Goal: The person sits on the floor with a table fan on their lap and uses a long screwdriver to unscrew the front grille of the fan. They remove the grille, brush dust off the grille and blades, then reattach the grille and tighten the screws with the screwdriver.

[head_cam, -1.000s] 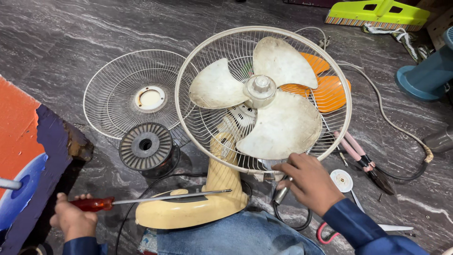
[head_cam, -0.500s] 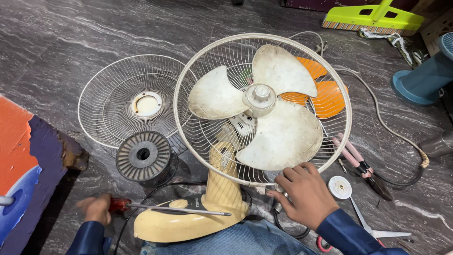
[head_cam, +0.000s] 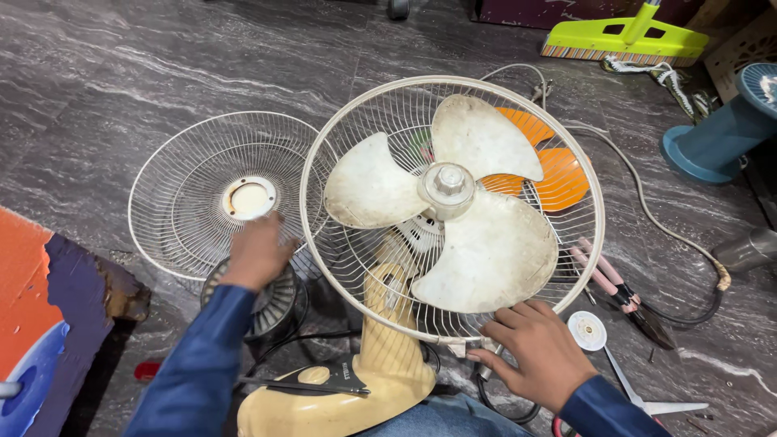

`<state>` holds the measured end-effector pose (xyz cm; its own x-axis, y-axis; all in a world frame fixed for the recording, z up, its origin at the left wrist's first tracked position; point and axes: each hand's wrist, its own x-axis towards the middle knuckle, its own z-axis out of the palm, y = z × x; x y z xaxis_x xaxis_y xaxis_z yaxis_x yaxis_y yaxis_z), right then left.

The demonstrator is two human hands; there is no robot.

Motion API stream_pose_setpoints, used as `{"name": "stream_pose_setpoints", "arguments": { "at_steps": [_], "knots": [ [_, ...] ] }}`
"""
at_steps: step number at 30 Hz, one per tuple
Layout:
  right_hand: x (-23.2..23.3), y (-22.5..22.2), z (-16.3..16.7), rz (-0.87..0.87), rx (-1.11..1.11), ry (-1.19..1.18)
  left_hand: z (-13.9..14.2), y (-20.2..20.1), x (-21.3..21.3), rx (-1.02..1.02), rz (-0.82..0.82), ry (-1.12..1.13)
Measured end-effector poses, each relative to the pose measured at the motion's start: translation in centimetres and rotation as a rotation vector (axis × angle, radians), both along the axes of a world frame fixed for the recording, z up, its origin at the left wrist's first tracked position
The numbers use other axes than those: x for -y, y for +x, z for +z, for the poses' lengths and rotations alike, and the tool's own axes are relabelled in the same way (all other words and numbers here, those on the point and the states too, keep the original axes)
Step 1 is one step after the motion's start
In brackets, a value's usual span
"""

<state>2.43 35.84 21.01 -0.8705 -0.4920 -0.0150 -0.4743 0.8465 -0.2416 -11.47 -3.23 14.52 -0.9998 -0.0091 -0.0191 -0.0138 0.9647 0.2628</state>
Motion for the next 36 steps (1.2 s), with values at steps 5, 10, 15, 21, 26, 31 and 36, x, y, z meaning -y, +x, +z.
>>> {"name": "stream_pose_setpoints", "arguments": {
  "at_steps": [5, 10, 15, 21, 26, 31, 36],
  "knots": [
    [0.2, 0.4, -0.3, -0.022, -0.067, -0.085, -2.7, -2.5, -3.5, 0.162, -0.095, -0.052],
    [0.0, 0.6, -0.4, -0.096, -0.045, -0.169, -3.0, -3.3, -3.8, 0.061, -0.116, -0.132],
    [-0.1, 0.2, -0.1, -0.158, 0.061, -0.093, -0.8, -3.3, -2.8, -0.006, -0.046, -0.039],
    [-0.6, 0.7, -0.2, -0.071, -0.082, -0.169, 1.0, -0.5, -2.4, -0.203, -0.005, 0.120],
    [-0.8, 0.8, -0.6, -0.135, -0.022, -0.131, 3.4, -0.3, -0.6, -0.405, 0.028, 0.223],
    [-1.1, 1.3, -0.7, -0.113, -0.036, -0.156, 7.3, -2.2, 0.9, -0.753, 0.025, 0.217],
    [-2.1, 2.1, -0.7, -0.116, -0.029, -0.157, 11.7, -2.0, 2.7, -0.934, 0.131, 0.146]
  ]
}}
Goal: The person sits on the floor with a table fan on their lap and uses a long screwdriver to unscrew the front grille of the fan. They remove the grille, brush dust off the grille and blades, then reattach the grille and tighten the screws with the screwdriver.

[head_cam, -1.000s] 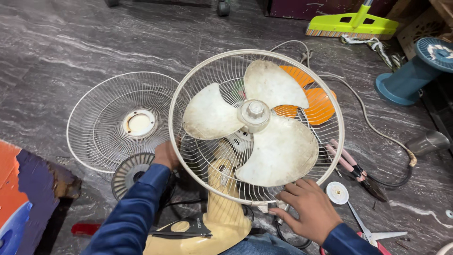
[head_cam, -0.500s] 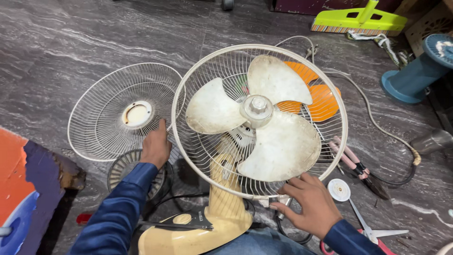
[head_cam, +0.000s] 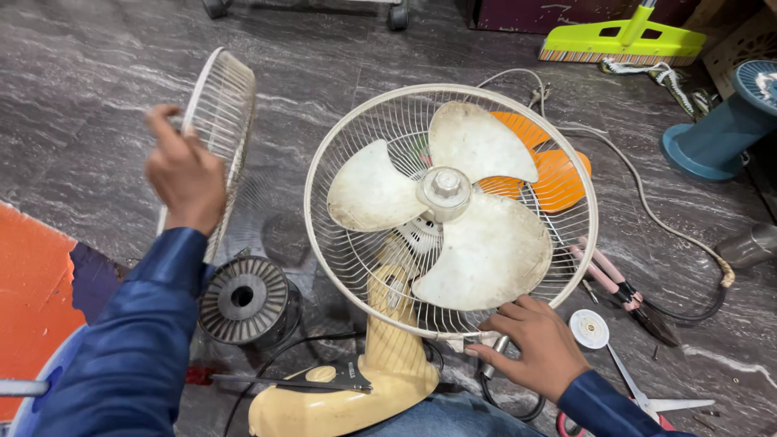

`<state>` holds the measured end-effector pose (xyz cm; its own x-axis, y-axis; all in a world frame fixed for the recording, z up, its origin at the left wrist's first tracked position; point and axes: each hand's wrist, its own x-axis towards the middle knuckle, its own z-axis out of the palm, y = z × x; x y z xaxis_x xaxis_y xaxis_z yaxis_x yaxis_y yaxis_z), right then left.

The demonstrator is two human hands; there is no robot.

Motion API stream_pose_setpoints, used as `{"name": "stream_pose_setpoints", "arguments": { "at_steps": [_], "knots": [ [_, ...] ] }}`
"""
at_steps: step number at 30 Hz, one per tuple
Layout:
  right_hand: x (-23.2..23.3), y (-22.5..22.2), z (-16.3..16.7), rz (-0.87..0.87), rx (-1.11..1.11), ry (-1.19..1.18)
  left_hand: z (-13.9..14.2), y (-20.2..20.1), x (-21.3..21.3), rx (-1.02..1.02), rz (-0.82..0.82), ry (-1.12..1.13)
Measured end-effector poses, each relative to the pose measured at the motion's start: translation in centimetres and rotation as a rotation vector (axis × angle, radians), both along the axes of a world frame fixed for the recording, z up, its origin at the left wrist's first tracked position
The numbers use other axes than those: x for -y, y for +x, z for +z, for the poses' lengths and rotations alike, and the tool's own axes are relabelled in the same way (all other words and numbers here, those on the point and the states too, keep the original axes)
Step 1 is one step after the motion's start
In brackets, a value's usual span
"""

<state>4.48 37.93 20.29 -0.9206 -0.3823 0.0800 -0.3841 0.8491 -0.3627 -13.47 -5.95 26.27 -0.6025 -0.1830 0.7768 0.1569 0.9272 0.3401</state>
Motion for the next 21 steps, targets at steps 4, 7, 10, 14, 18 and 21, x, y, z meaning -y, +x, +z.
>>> {"name": "stream_pose_setpoints", "arguments": {
  "at_steps": [4, 7, 10, 14, 18, 21],
  "knots": [
    [-0.9, -0.1, 0.0, 0.034, 0.012, -0.040, 1.4, 2.2, 2.0, -0.043, 0.008, 0.008],
    [-1.4, -0.6, -0.2, 0.003, 0.110, 0.001, 2.0, 3.2, 2.5, -0.069, -0.029, 0.010],
    [-1.8, -0.8, -0.5, 0.007, 0.100, -0.024, 3.3, 3.3, 3.1, -0.198, -0.099, 0.013],
    [-2.4, -0.6, -1.2, 0.059, -0.004, -0.119, 6.3, 4.3, 3.8, -0.243, -0.174, -0.042],
    [-3.2, -0.1, -1.7, 0.065, -0.001, -0.101, 9.9, 6.4, 3.6, -0.150, -0.281, -0.142],
    [-3.6, 0.2, -2.1, 0.058, -0.057, -0.131, 12.5, 7.5, 2.7, -0.127, -0.322, -0.172]
  ]
}}
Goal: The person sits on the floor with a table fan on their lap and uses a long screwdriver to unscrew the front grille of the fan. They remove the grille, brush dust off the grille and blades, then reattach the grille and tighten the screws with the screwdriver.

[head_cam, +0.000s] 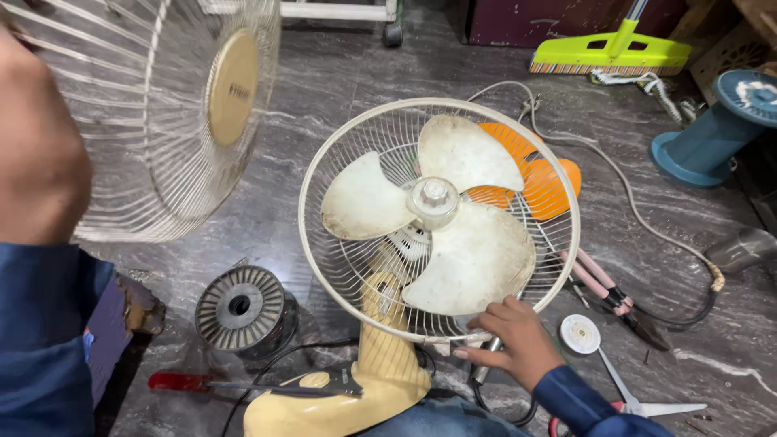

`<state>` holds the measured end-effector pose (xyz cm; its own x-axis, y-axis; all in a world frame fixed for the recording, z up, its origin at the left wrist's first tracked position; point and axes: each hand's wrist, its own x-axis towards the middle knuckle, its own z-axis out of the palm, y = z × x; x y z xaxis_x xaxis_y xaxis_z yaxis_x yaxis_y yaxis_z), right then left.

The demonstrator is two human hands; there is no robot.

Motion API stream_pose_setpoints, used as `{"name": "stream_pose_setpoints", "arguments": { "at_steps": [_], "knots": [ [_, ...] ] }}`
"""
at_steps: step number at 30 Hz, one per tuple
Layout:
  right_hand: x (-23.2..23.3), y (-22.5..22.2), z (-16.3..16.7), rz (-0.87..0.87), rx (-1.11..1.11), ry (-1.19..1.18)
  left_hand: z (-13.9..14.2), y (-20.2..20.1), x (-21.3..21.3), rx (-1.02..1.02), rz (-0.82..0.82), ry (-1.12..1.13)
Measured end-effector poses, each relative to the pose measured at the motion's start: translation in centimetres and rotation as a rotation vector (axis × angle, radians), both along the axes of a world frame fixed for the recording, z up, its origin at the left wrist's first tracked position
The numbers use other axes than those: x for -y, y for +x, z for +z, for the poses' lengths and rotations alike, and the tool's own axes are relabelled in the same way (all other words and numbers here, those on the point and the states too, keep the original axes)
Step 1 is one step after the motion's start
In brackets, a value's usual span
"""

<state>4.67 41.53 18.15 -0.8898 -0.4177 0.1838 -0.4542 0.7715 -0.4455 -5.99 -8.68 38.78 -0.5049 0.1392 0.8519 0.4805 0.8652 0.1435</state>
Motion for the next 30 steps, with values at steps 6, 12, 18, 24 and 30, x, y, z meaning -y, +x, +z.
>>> {"name": "stream_pose_setpoints", "arguments": {
  "at_steps": [6, 12, 18, 24, 30],
  "knots": [
    [-0.1, 1.8, -0.3, -0.132, -0.159, -0.220, 2.5, 0.2, -5.5, -0.157, -0.090, 0.240],
    [-0.6, 3.7, -1.4, -0.460, 0.434, -1.120, 5.8, -1.3, -17.8, -0.379, -0.349, 0.868],
    [-6.0, 10.2, -4.4, -0.697, 0.267, -1.938, 7.1, 2.2, -34.8, -0.113, -0.728, 1.236],
    [-8.6, 18.9, -3.9, -1.051, 0.309, -1.972, 8.3, 9.8, -46.5, 0.149, -0.955, 1.404],
    [-10.2, 21.9, -2.1, -1.050, 0.160, -2.185, 4.3, 18.6, -51.9, 0.387, -1.156, 1.587]
  ]
}}
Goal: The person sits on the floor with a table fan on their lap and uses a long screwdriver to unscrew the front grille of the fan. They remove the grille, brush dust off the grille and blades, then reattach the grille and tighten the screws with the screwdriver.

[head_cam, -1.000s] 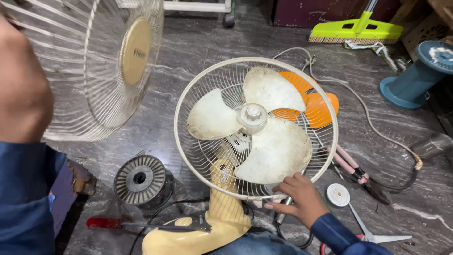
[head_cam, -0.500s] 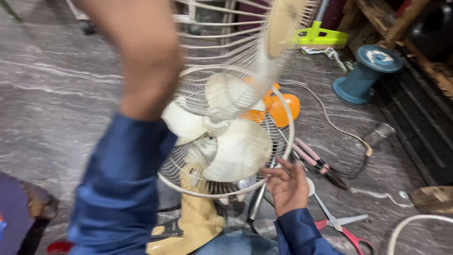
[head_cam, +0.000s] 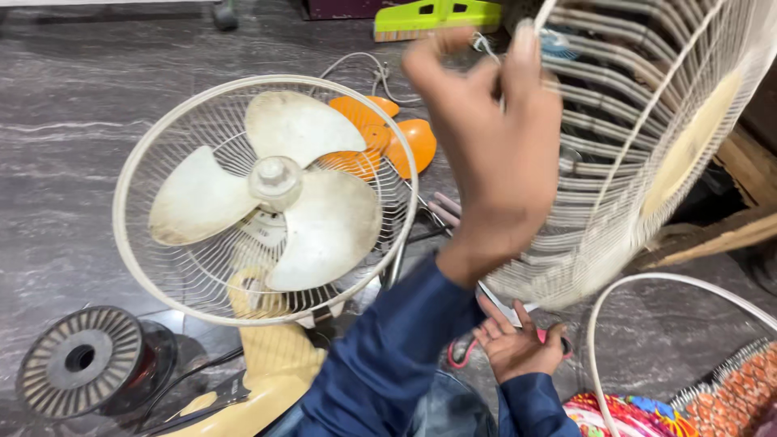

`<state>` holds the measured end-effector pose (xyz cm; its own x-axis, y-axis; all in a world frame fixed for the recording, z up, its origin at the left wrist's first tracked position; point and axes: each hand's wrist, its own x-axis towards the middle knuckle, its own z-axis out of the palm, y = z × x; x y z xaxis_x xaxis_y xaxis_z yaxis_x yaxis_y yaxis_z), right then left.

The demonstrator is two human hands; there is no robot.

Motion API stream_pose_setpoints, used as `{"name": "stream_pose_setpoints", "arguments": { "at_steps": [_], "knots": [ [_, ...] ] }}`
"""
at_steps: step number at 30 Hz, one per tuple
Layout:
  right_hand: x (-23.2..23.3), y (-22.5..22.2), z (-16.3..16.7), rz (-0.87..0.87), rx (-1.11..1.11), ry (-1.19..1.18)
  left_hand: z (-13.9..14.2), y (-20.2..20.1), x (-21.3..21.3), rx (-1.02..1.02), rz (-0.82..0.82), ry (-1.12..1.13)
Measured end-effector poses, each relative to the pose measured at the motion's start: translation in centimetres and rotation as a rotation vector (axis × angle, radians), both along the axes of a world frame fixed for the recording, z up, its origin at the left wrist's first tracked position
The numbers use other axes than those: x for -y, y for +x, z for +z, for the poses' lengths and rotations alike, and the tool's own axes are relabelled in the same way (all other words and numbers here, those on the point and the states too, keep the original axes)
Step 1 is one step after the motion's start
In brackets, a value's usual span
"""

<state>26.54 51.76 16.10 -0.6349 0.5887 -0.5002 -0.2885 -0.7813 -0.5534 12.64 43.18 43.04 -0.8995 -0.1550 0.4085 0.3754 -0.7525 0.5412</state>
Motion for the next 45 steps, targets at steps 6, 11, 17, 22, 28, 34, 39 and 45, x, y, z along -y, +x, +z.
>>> {"name": "stream_pose_setpoints", "arguments": {
  "at_steps": [6, 11, 17, 22, 28, 34, 39, 45],
  "knots": [
    [-3.1, 4.9, -3.4, -0.191, 0.033, 0.078, -9.7, 2.8, -4.5, 0.236, -0.220, -0.174],
    [-3.9, 9.5, -6.4, -0.397, -0.014, 0.102, -20.7, 0.8, -8.0, 0.607, -0.183, -0.213],
    [-5.7, 10.4, -7.0, -0.273, 0.271, 0.133, -30.5, -2.6, -8.3, 0.987, -0.044, -0.215],
    [-7.8, 8.6, -6.7, 0.052, 0.327, 0.352, -32.3, -4.7, -7.1, 0.993, -0.030, -0.380],
    [-10.8, 4.9, -8.8, 0.127, 0.383, 0.376, -31.4, -3.6, -2.4, 0.439, -0.105, -1.125],
    [-11.6, 0.7, -12.7, 0.100, 0.365, 0.255, -31.0, 4.7, 12.4, 0.291, -0.292, -0.929],
    [-9.3, -3.3, -16.4, 0.132, 0.356, 0.118, -33.0, 7.1, 25.8, 0.362, 0.457, -1.227],
    [-6.1, -7.3, -19.4, 0.172, 0.355, 0.025, -38.6, 11.0, 37.6, 0.865, 0.807, -1.836]
  ]
}}
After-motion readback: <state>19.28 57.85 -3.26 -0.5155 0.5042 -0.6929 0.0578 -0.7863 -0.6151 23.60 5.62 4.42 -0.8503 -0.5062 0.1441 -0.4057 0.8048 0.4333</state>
